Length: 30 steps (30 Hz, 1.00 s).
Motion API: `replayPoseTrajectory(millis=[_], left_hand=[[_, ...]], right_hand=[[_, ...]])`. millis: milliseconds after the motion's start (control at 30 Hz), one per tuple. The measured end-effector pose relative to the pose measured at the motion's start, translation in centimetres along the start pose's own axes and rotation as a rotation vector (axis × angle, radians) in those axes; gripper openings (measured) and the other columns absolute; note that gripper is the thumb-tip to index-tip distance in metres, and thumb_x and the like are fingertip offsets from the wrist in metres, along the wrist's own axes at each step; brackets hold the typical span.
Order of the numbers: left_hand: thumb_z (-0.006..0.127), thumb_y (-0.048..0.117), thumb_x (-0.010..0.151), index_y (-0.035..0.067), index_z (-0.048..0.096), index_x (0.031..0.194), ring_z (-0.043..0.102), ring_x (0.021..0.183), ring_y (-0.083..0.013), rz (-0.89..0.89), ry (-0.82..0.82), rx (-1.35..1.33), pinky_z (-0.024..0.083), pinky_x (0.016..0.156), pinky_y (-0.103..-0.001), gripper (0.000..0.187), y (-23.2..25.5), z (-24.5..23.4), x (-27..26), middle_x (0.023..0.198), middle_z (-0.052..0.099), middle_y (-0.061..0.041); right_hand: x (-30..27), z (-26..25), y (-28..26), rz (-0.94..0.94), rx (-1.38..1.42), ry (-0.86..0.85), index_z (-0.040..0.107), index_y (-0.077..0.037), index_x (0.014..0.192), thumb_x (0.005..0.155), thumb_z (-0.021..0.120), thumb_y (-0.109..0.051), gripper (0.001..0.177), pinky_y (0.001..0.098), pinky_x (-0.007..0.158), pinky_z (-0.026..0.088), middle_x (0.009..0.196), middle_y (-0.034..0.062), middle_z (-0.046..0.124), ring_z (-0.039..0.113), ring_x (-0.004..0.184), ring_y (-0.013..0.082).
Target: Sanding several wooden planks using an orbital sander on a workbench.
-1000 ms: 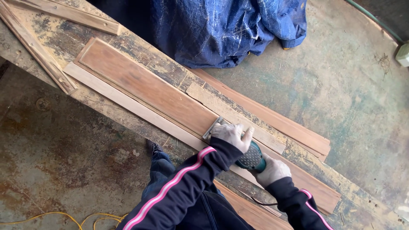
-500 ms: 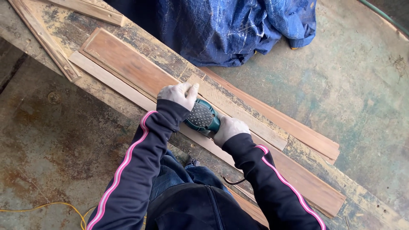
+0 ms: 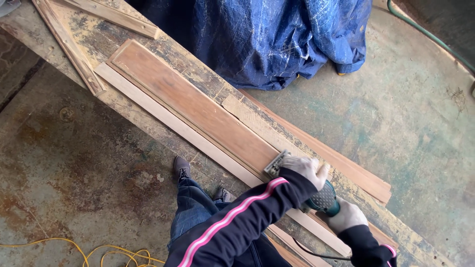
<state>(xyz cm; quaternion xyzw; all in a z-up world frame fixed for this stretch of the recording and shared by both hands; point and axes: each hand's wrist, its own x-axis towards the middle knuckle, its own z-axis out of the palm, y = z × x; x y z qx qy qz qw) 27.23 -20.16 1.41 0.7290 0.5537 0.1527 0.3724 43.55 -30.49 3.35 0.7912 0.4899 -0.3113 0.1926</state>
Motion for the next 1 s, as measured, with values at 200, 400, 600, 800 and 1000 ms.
replayPoseTrajectory(millis=[200, 400, 600, 800, 1000], left_hand=[[0.050, 0.054, 0.096, 0.006, 0.076, 0.094, 0.068, 0.074, -0.0402, 0.027, -0.010, -0.057, 0.047, 0.076, -0.055, 0.054, 0.3, 1.8, 0.7, 0.080, 0.072, -0.024], [0.049, 0.054, 0.098, 0.009, 0.076, 0.095, 0.068, 0.070, -0.0411, -0.025, 0.074, -0.027, 0.048, 0.075, -0.057, 0.053, -4.2, -3.4, 1.8, 0.075, 0.071, -0.024], [0.048, 0.056, 0.097, 0.013, 0.077, 0.087, 0.071, 0.068, -0.0374, -0.083, 0.162, 0.023, 0.052, 0.081, -0.054, 0.053, -11.1, -11.6, 5.1, 0.068, 0.071, -0.020], [0.051, 0.055, 0.099, 0.013, 0.074, 0.079, 0.071, 0.067, -0.0335, -0.138, 0.228, 0.051, 0.054, 0.069, -0.049, 0.052, -18.2, -20.1, 7.4, 0.067, 0.072, -0.015], [0.050, 0.053, 0.100, 0.014, 0.075, 0.081, 0.071, 0.065, -0.0350, -0.121, 0.318, 0.086, 0.053, 0.068, -0.049, 0.049, -23.3, -26.4, 10.2, 0.068, 0.072, -0.015]], right_hand=[[1.6, 1.4, 2.7, 0.134, 0.019, -0.028, 0.079, -0.016, 0.106, 0.064, 0.089, -0.053, 0.057, 0.0416, 0.088, 0.061, 0.093, 0.0144, 0.082, 0.080, 0.092, 0.0315], [1.2, -1.4, -6.3, 0.008, -0.092, 0.003, 0.073, -0.018, 0.109, 0.070, 0.082, -0.059, 0.057, 0.0417, 0.087, 0.060, 0.092, 0.0124, 0.080, 0.078, 0.091, 0.0305], [2.6, -4.3, -17.1, -0.258, 0.025, 0.067, 0.069, -0.017, 0.112, 0.073, 0.080, -0.048, 0.051, 0.0426, 0.081, 0.061, 0.090, 0.0127, 0.078, 0.077, 0.083, 0.0303], [4.0, -6.2, -27.7, -0.360, -0.006, 0.122, 0.070, -0.015, 0.111, 0.079, 0.079, -0.044, 0.045, 0.0440, 0.080, 0.060, 0.089, 0.0163, 0.076, 0.076, 0.085, 0.0329], [5.1, -8.2, -36.1, -0.423, 0.017, 0.150, 0.071, -0.012, 0.109, 0.073, 0.084, -0.045, 0.050, 0.0459, 0.082, 0.058, 0.092, 0.0181, 0.075, 0.074, 0.090, 0.0355]])
